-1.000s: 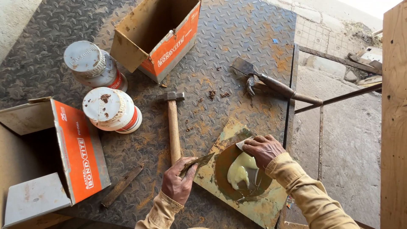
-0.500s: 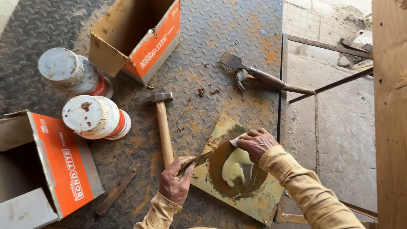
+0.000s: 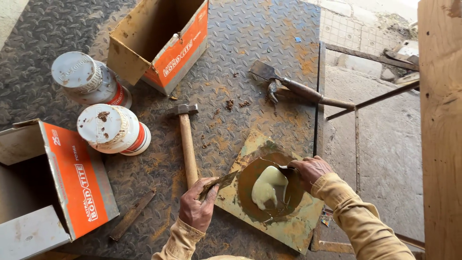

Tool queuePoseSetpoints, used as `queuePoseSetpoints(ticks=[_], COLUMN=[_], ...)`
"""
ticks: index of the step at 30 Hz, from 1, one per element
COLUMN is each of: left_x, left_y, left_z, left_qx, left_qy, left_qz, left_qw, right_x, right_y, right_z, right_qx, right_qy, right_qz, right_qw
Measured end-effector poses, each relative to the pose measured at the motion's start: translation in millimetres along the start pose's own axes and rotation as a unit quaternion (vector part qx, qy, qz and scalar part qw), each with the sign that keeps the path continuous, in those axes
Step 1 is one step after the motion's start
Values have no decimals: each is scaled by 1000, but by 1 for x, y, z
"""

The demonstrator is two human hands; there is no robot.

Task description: The person kneads a piece of white epoxy putty on a metal table, then works brown hardener powder into it, repeatedly folding, pressing and smearing the material with a putty knife until it turns a uniform brown color.

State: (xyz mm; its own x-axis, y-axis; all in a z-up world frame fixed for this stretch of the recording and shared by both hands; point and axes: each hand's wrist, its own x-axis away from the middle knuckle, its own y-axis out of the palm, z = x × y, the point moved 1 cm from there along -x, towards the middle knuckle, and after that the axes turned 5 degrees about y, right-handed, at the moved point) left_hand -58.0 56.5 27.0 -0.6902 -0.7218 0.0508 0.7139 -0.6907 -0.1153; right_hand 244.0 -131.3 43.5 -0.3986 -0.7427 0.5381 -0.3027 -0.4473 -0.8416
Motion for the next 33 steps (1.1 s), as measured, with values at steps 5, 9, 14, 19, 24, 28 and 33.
queuePoseSetpoints(ticks=[5, 9, 14, 19, 24, 28, 33], left_x=[-4, -3, -3, -3, -7, -10, -15], left_y=[1, 6, 9, 10, 10, 10, 11], left_z=[2, -6, -7, -8, -10, -14, -15], left_qx=[-19, -17, 6, 13, 40, 42, 36], left_qy=[2, 57, 40, 71, -9, 35, 26], left_qz=[-10, -12, -28, -28, -48, -52, -64], left_qw=[1000, 998, 999, 997, 998, 997, 997], right_x=[18, 35, 46, 53, 66, 72, 73], right_y=[33, 28, 45, 71, 89, 99, 110], right_z=[18, 0, -8, -18, -43, -67, -98], right_qx=[-40, -61, -124, -149, -167, -181, -216], right_qy=[100, 143, 260, 266, 290, 335, 359], right_qz=[2, 9, -67, -21, -48, -36, 2], right_qw=[994, 988, 955, 952, 941, 924, 908])
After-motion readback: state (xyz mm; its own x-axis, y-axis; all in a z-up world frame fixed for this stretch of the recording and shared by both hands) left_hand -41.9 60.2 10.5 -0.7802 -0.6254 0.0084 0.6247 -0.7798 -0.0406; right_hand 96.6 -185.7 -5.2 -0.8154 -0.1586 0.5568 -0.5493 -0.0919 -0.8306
